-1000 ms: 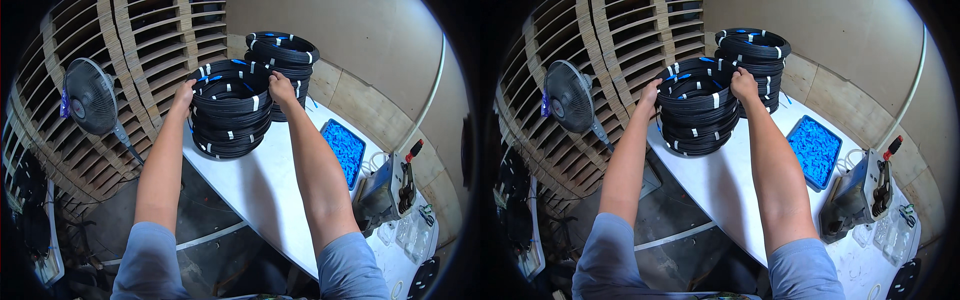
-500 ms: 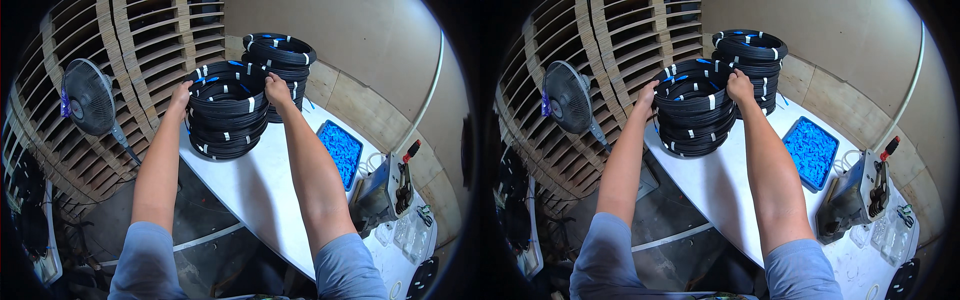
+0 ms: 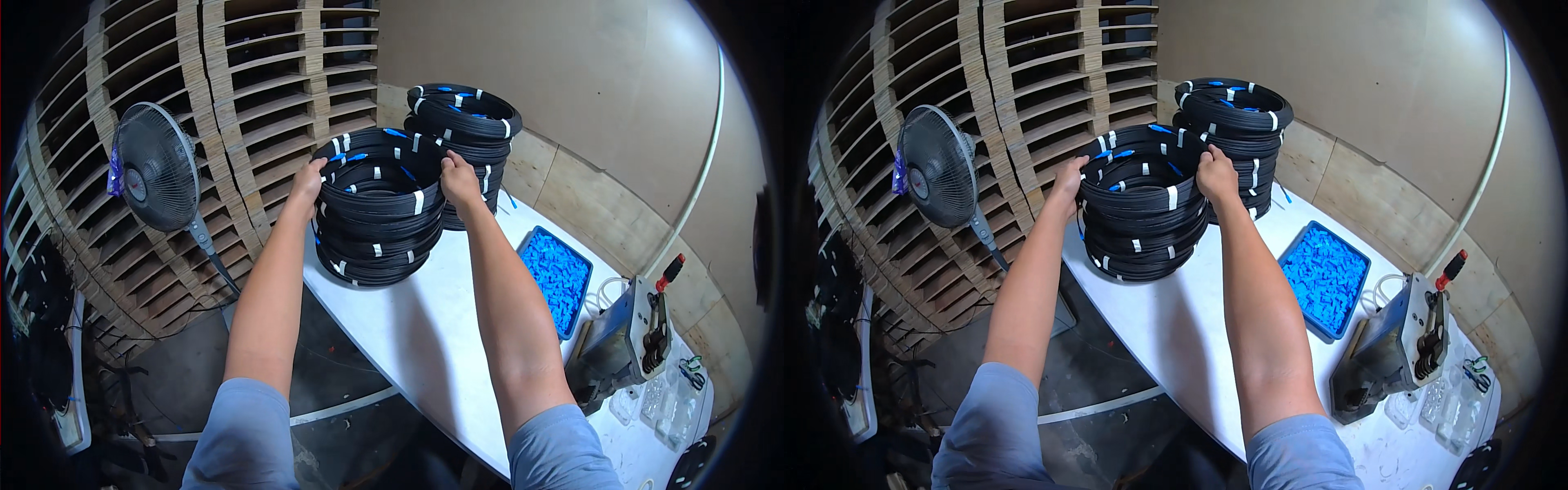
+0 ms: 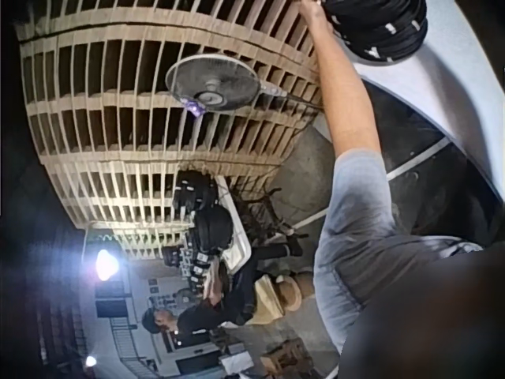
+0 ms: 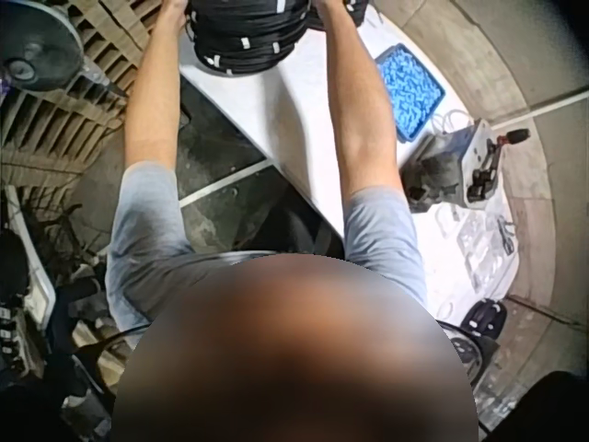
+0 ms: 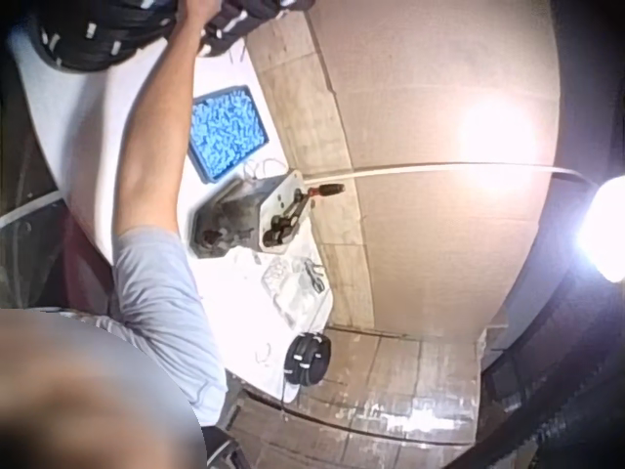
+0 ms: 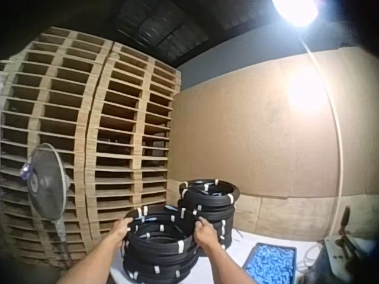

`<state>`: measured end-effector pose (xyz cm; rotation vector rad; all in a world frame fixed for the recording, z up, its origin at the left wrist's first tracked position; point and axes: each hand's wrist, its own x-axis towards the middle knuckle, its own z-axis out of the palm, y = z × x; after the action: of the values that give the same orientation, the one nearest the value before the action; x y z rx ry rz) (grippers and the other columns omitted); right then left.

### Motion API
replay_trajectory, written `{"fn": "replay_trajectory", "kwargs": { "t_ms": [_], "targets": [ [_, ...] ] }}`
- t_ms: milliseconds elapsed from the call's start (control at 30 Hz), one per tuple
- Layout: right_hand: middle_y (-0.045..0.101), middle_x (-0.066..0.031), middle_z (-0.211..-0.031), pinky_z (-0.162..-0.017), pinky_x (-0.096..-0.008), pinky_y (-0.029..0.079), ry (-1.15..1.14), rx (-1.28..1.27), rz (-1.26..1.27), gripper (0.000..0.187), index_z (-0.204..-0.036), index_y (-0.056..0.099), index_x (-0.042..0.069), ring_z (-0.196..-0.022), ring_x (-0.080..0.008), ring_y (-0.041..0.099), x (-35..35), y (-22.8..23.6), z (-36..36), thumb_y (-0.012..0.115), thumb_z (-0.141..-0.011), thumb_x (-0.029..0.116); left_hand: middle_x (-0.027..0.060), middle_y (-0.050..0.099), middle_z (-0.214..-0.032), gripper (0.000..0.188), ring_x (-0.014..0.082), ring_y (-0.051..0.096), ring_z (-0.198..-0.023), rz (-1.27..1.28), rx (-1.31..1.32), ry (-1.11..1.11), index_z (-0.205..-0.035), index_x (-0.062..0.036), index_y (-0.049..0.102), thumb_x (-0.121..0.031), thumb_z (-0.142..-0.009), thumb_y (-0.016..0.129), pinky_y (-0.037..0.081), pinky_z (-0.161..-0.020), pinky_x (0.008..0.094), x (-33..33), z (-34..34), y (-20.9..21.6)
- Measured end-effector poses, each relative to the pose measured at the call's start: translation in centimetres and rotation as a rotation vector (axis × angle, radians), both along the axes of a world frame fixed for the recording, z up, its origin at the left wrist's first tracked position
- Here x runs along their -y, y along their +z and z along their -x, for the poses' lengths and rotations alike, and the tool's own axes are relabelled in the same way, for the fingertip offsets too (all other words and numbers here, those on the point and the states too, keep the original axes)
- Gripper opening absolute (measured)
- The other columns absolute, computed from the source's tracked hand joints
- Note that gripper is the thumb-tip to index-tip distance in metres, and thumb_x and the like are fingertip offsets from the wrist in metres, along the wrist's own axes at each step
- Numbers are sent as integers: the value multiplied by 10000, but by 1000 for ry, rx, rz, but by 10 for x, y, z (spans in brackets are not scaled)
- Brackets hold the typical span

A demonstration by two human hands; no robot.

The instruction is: Applying tape to secure a coil of black wire.

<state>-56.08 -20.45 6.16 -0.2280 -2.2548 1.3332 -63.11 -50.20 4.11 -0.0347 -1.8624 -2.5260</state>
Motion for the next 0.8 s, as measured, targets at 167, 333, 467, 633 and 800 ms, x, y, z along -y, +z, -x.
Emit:
{"fn": "replay_trajectory", "kwargs": {
  "t_ms": [167,333,467,633,800],
  "targets": [
    [591,-241,-1354,-1108,-437,398,-2,-25,-39,509,-1410,552,94,-1287,-425,534,5,2,-5,418,-988,346,140,733,-1040,382,249,697,-871,18,-43,40,-1169,-7,650,-319,-961,575,549,-825,358,7,11,-10],
    [617,-237,-1312,-1089,-449,416,-90,-53,-92,478,-1365,589,93,-1254,-426,558,12,1,-15,438,-994,352,169,726,-1101,447,266,693,-951,32,-58,26,-1203,23,641,-343,-956,572,531,-885,361,8,25,-25],
    [653,-269,-1205,-1031,-479,455,-166,-117,-109,452,-1300,627,73,-1171,-430,607,23,11,-37,470,-994,366,205,654,-1278,551,308,648,-1105,468,-74,175,-1321,40,563,-361,-945,603,488,-954,394,16,10,-4],
    [717,-237,-1028,-887,-450,539,-61,-273,-72,303,-1159,681,24,-985,-399,696,21,7,-116,621,-940,224,278,561,-1343,597,418,545,-1241,929,-466,629,-1361,-34,552,-402,-907,672,413,-1079,473,0,-39,37],
    [746,-145,-979,-781,-346,577,46,-313,-138,253,-1099,714,14,-904,-241,734,3,20,-291,661,-948,210,139,692,-1174,314,215,649,-1091,345,-859,95,-1218,11,647,-205,-994,607,480,-966,323,-83,-199,77]
  ]
}}
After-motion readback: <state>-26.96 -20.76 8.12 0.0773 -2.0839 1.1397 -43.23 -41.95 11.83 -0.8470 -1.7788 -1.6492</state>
